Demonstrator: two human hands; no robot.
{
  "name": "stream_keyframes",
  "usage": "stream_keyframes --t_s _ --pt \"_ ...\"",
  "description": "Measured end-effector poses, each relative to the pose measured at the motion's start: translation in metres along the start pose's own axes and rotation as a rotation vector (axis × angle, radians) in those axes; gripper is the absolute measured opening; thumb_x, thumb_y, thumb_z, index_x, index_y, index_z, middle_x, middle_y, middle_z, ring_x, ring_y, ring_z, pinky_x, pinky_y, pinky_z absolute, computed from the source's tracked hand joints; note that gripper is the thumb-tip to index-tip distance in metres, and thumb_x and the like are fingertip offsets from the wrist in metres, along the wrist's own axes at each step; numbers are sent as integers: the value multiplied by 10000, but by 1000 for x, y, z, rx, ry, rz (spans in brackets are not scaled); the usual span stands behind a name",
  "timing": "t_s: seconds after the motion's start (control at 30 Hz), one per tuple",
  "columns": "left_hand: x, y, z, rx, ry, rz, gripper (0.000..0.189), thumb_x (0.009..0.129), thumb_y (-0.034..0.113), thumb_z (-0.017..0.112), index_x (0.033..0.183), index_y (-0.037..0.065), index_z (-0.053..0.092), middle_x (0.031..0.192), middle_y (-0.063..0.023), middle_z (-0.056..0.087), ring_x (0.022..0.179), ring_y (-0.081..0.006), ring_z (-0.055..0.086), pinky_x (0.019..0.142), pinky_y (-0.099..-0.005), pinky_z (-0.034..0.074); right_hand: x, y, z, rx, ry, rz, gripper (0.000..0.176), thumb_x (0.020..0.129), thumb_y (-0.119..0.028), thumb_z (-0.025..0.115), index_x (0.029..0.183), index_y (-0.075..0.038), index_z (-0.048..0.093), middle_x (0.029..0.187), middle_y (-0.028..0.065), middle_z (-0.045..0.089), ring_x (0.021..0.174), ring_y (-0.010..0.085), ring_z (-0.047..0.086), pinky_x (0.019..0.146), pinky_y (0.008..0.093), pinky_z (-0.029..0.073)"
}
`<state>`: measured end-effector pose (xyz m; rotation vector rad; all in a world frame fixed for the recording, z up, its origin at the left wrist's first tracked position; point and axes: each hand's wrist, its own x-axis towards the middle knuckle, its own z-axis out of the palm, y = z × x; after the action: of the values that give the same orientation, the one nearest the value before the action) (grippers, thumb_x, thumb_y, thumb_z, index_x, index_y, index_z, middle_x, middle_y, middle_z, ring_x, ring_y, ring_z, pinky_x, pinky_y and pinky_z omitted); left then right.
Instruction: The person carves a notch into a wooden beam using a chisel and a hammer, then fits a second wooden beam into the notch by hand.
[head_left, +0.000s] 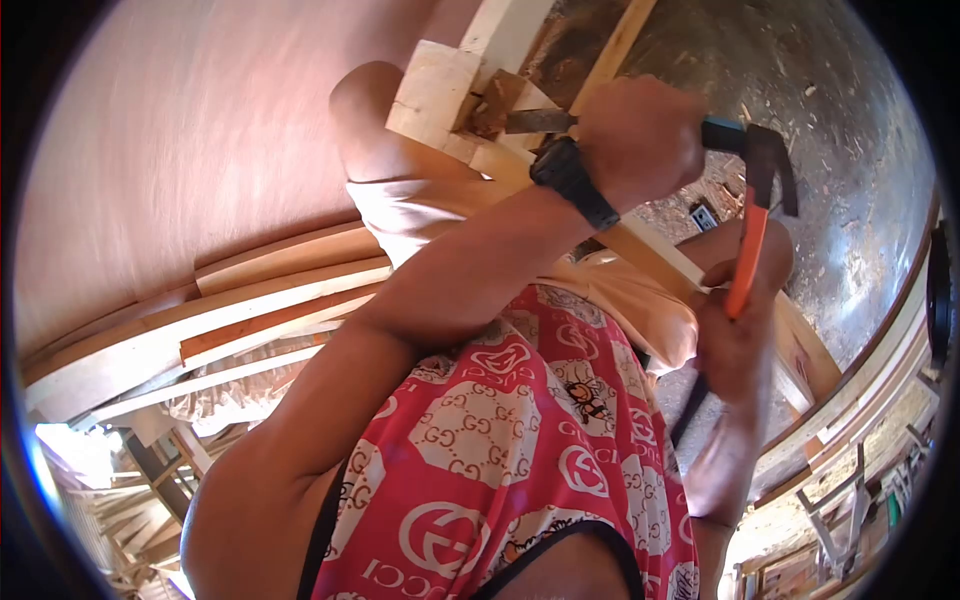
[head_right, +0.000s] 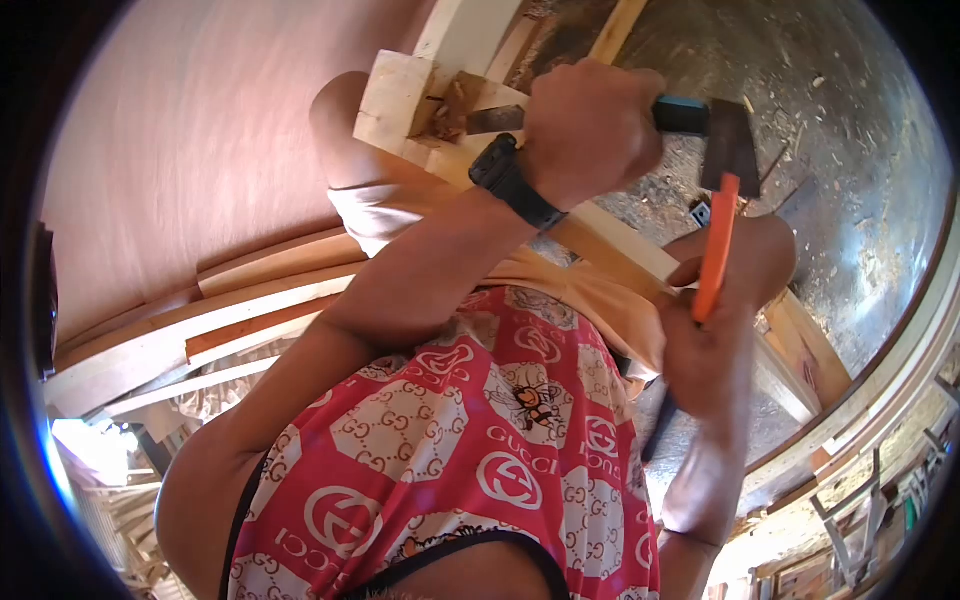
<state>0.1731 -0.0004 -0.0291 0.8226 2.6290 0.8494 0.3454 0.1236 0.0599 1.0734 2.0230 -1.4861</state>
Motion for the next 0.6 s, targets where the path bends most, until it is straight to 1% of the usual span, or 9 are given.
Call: stream_keyframes --t_s 0.07,0.1,0.17,0.23,0.3,0.33,0.4,0.5,0.6 --pt "2 3 2 1 22 -3 130 714 191 713 811 113 752 691 -176 690 676 -402 706 659 -484 588 0 -12 -28 56 -137 95 250 924 -44 638 1150 32 562 566 -31 453 408 50 400 392 234 309" --pt "3 3 3 8 55 -26 126 724 187 702 808 109 753 696 -176 694 684 -403 709 669 -484 591 -1 -6 -34 51 -134 98 250 924 -44 638 1150 32 562 566 -31 453 408 50 400 392 234 309" --pt "14 1 1 17 16 -5 128 729 190 705 805 100 752 701 -178 697 688 -399 712 672 -482 592 3 8 -37 266 53 -69 269 925 -59 642 1163 36 560 563 -22 451 389 55 392 378 232 292" --pt "20 2 -9 29 -33 -8 131 733 193 707 802 91 751 707 -179 700 692 -396 714 675 -480 594 7 10 -39 312 101 -66 288 920 -68 649 1172 40 559 554 -22 429 390 58 385 378 226 289" --pt "30 6 -18 -4 -184 -125 132 731 194 712 792 82 747 720 -188 705 702 -386 721 673 -467 597 5 6 -41 452 230 -7 315 911 -83 660 1180 45 557 544 -26 400 386 61 371 375 221 281" --pt "28 9 -14 -3 -178 -132 132 731 194 712 792 82 747 720 -188 705 702 -386 721 673 -467 597 6 7 -41 447 222 -11 315 911 -83 660 1180 45 557 544 -26 400 386 61 371 375 221 281" --pt "14 21 1 -68 -1 -20 120 717 185 717 771 79 730 706 -194 693 687 -386 713 650 -464 589 3 16 -38 491 255 -1 331 925 -115 664 1205 30 565 551 -38 384 391 55 358 382 213 276" --pt "-3 27 11 -108 50 69 105 707 176 715 758 85 714 679 -188 677 653 -393 697 612 -472 573 0 24 -35 541 256 17 342 931 -130 666 1220 22 566 558 -43 375 393 51 352 384 209 273" --pt "-6 21 15 -99 74 37 106 700 172 717 759 86 705 661 -184 664 623 -401 680 584 -485 558 0 25 -37 549 242 18 349 930 -131 666 1225 23 562 557 -42 372 391 52 355 381 209 273"
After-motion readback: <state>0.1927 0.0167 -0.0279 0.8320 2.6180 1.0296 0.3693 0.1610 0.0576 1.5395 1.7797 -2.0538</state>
